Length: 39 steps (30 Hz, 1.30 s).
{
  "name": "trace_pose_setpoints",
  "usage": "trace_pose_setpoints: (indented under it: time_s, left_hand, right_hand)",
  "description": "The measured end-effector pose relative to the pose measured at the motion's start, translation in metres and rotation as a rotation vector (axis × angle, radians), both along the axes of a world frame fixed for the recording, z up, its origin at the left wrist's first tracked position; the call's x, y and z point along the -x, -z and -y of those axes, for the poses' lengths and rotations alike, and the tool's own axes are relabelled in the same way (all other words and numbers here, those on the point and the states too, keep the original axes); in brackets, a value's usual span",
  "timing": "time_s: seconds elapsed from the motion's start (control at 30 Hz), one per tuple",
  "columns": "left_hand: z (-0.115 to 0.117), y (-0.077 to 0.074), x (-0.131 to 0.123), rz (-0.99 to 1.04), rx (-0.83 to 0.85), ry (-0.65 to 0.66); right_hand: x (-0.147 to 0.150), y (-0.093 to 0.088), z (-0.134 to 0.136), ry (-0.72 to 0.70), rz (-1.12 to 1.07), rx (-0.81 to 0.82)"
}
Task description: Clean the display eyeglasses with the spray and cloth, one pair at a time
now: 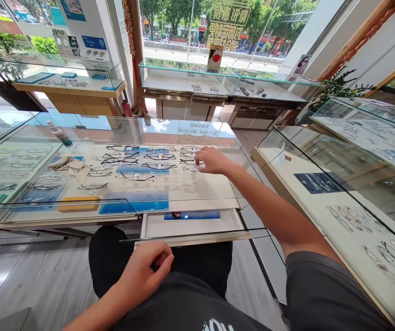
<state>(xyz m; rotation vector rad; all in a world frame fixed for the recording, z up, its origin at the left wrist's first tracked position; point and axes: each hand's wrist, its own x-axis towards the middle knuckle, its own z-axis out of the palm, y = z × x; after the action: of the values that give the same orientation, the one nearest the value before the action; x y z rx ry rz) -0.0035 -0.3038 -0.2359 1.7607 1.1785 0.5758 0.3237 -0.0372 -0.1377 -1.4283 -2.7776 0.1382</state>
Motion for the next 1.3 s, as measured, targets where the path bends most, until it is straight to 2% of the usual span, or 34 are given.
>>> trace_pose_setpoints:
  time_s: [0.07, 0.1, 0.17, 0.27, 0.37, 0.5, 0.6, 0.67, 0.77, 0.83, 0.9, 1.0, 1.07, 1.17, 1.3]
  left_hand:
    - [-0.021, -0.027, 0.004, -0.152, -0.284, -0.194]
    - [-0.033, -0.033, 0.006, -0.231, -0.371, -0.263]
    - [-0.055, -0.033, 0.007, -0.385, -0.456, -0.3]
    - [-0.071, -0.018, 0.006, -0.536, -0.468, -0.242]
    - [-0.066, -0.008, 0.006, -0.601, -0.47, -0.207]
    - [-0.054, -0.007, 0.007, -0.641, -0.498, -0.277]
    - [-0.048, -0.008, 0.007, -0.647, -0.516, -0.32]
    - [-0.045, -0.008, 0.006, -0.664, -0.536, -0.339]
    - [-0.041, -0.009, 0.004, -0.689, -0.579, -0.368]
    - [-0.038, -0.01, 0.002, -0.696, -0.598, -0.388]
    - [-0.037, -0.012, 0.001, -0.704, -0.59, -0.408]
    - [-0.037, -0.015, 0.001, -0.724, -0.558, -0.416]
    - [-0.037, -0.016, 0.001, -0.732, -0.544, -0.411]
    - [-0.036, -0.017, 0.001, -0.733, -0.54, -0.406]
    - [-0.034, -0.015, 0.0, -0.742, -0.54, -0.42]
  right_hand:
    - [0.002, 0.003, -0.004, 0.002, 0.01, -0.001]
    - [0.003, 0.004, -0.006, 0.001, 0.01, 0.002]
    - [0.004, 0.007, -0.007, 0.0, 0.006, 0.006]
    - [0.004, 0.012, -0.006, 0.013, -0.02, -0.005]
    - [0.004, 0.015, -0.002, 0.031, -0.062, -0.016]
    - [0.004, 0.015, 0.002, 0.064, -0.129, -0.004]
    - [0.002, 0.007, 0.01, 0.086, -0.181, 0.023]
    - [0.002, -0.006, 0.021, 0.096, -0.22, 0.057]
    - [0.007, -0.032, 0.048, 0.091, -0.337, 0.219]
    - [0.017, -0.047, 0.072, 0.039, -0.372, 0.442]
    - [0.028, -0.051, 0.096, -0.005, -0.325, 0.707]
    - [0.043, -0.032, 0.125, 0.079, -0.192, 1.0]
    - [0.048, -0.005, 0.136, 0.176, -0.101, 1.059]
    - [0.046, 0.04, 0.139, 0.206, -0.021, 0.949]
    - [0.039, 0.093, 0.118, 0.226, -0.028, 0.69]
